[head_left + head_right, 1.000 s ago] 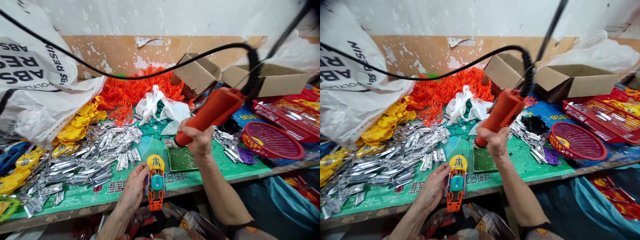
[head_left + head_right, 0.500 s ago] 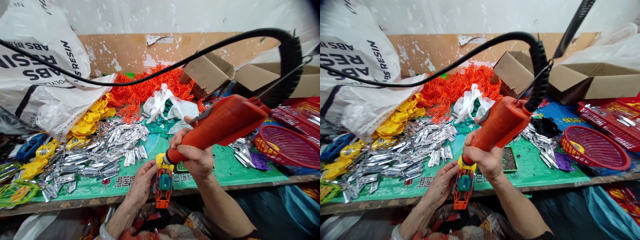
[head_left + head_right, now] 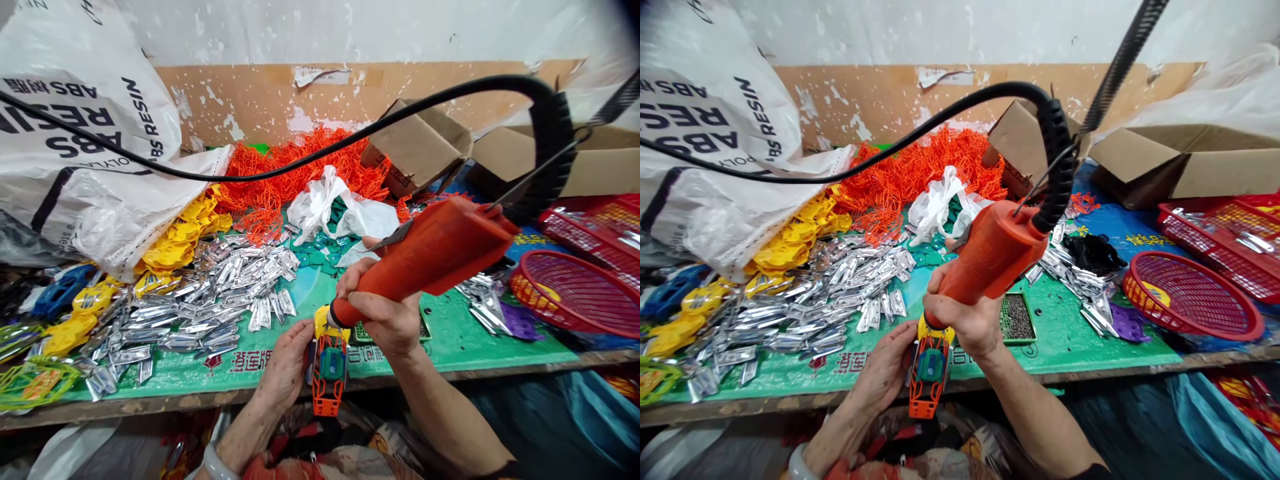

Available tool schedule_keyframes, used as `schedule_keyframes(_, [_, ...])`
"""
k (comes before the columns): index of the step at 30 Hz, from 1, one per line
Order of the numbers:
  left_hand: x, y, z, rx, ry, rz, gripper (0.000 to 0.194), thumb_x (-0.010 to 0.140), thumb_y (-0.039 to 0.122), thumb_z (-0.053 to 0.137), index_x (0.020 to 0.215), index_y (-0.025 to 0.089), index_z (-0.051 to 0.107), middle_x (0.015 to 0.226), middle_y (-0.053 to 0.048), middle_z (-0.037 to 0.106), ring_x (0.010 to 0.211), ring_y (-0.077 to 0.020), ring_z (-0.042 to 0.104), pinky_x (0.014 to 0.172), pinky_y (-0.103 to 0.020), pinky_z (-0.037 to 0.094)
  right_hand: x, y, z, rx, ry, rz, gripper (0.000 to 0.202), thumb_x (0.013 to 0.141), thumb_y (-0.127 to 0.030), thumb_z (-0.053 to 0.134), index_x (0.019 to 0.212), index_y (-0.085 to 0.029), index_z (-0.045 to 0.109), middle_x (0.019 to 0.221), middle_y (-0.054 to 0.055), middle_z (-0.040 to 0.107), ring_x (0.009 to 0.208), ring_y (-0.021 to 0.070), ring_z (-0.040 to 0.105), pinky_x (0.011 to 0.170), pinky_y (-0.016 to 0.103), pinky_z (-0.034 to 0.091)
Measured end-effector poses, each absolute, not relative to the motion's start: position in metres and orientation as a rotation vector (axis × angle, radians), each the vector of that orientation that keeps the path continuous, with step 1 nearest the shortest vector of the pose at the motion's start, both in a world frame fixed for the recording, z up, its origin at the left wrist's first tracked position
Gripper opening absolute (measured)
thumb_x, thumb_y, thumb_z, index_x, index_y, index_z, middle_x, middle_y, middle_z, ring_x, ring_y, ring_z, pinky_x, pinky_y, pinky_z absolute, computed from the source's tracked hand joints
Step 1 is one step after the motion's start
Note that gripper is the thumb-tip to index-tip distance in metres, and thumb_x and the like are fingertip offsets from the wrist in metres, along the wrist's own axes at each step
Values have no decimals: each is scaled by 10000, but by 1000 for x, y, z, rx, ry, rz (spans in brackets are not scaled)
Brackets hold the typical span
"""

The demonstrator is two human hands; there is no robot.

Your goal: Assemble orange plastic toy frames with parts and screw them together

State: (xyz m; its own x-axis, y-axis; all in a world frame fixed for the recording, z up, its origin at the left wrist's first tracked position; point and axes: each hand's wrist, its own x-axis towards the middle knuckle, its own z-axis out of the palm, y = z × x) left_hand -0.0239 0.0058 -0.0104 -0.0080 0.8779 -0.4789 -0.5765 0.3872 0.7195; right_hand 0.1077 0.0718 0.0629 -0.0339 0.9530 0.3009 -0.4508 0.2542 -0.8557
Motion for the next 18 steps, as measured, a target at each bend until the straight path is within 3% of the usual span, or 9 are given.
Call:
schedule_keyframes(4, [-23,6,-14,387,1062,1189,298,725,356,793,922,135,761,745,-45,742,570,-116,607,538,-203,468,107,71,62,-633,-1079,1245,187,622,-199,728,769,-215,613,690,-31,604,596,146,570,614,343,508])
schedule_keyframes(9, [-21,5,-15,354,1097,1199,359,646,374,847,906,138,770,715,-43,750,552,-118,619,517,-195,470,104,73,58,-617,-1072,1256,346,618,-187,730,935,-233,598,684,-53,611,586,144,576,614,341,503])
schedule_keyframes(14, [-22,3,-20,383,1123,1224,381,652,379,840,946,145,775,698,-32,742,496,-106,591,473,-193,454,102,75,54,-613,-1142,1226,143,635,-211,719,711,-214,597,665,-40,589,583,138,572,629,352,513])
schedule_keyframes(18, [-24,1,-25,421,1115,1230,383,694,376,816,1004,155,774,703,-29,742,520,-109,597,505,-196,466,102,74,53,-600,-1167,1242,130,651,-205,716,709,-217,600,667,-34,590,598,147,580,628,358,509])
